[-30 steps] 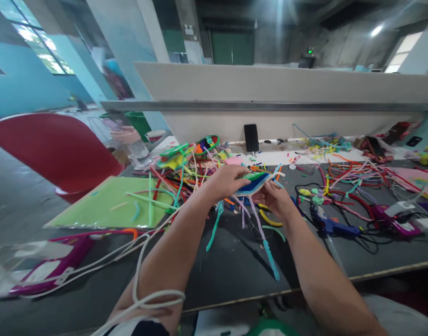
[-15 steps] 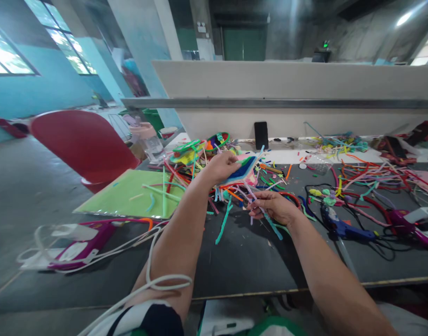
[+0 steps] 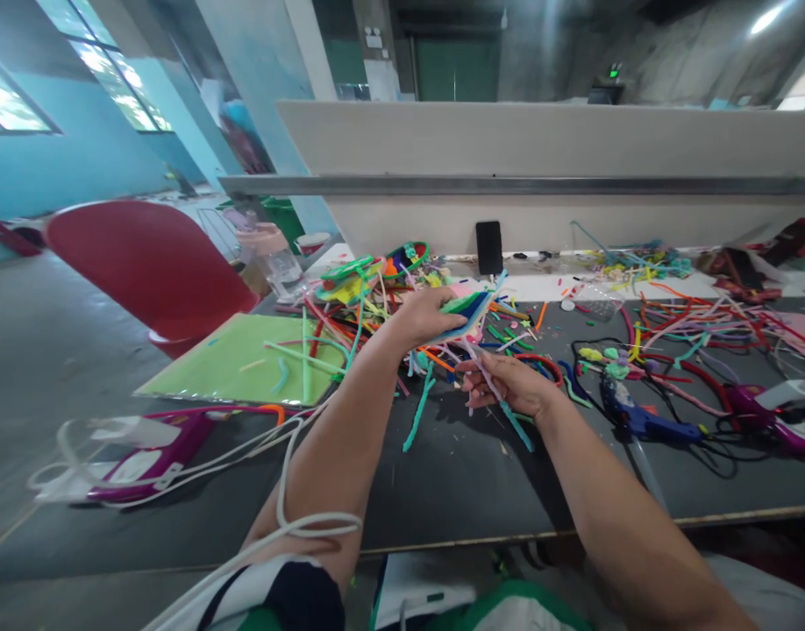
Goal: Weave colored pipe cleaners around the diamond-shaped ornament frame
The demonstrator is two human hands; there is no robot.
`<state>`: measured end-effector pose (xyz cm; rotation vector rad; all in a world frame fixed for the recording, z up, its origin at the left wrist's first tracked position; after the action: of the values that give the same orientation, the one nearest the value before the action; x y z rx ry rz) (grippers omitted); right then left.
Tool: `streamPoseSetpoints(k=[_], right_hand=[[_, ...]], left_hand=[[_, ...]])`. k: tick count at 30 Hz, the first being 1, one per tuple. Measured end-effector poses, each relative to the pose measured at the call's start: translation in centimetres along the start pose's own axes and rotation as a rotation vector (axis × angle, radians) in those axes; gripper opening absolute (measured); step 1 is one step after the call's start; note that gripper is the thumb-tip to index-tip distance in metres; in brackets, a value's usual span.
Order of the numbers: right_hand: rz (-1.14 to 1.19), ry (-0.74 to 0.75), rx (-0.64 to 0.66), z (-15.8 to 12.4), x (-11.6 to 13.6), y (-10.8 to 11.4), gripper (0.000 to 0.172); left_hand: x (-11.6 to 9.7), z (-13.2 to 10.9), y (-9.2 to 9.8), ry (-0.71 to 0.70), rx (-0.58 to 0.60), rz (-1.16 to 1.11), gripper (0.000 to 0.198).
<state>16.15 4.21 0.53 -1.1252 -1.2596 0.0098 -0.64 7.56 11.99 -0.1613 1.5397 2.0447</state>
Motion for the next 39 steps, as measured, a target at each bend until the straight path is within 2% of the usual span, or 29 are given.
streamPoseSetpoints(k=[3,9,15,21,27,30,33,36,39], right_hand=[[0.008,-0.005,-0.017,0.2,-0.2,0.2,0.04],[-0.016,-0.045,0.01,0.3,-0.5,0.3,0.044],[-0.047,-0.019,0.017,0.0,-0.2,-0.3,0.036],[-0.044,0.017,-0.015,-0.2,-0.1,-0.5,0.03],[-0.039,0.026,-0.02,0.0,-0.1,-0.1,0.03],[-0.061,0.04,-0.022,-0.2,0.2,0.1,0.032],[-0.069,0.053,-0.014,-0.4,0.6,0.3,0.033],[-0.069,0.056,-0.014,-0.4,0.7,0.6,0.032],[-0.066,0.065,-0.028,-0.4,0.8,0.9,0.032]], left_hand=[[-0.2,0.1,-0.4,-0.004,-0.002,0.055,0.017],[-0.5,-0.1,-0.3,-0.002,0.009,0.012,0.016],[-0.7,-0.2,-0.3,-0.005,-0.041,0.069,0.016],[0.1,0.2,-1.4,0.02,-0.081,0.194,0.021],[-0.4,0.2,-2.4,0.022,-0.134,0.195,0.024],[-0.4,0.0,-1.5,0.056,-0.12,0.064,0.031],[0.4,-0.3,0.4,0.069,-0.085,-0.148,0.037],[1.6,-0.5,1.7,0.102,-0.023,-0.291,0.034],[2.4,-0.5,1.8,0.118,0.031,-0.273,0.025]])
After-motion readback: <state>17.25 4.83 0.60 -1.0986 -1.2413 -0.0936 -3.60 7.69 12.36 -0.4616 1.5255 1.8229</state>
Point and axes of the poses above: each hand's wrist, its own z-axis towards the middle knuckle, its own y-axis out of the back of the hand, x = y × z, the point moved 3 cm from there along z, towards the middle knuckle, and after that the axes turned 13 degrees about z, right-handed, at the moved point
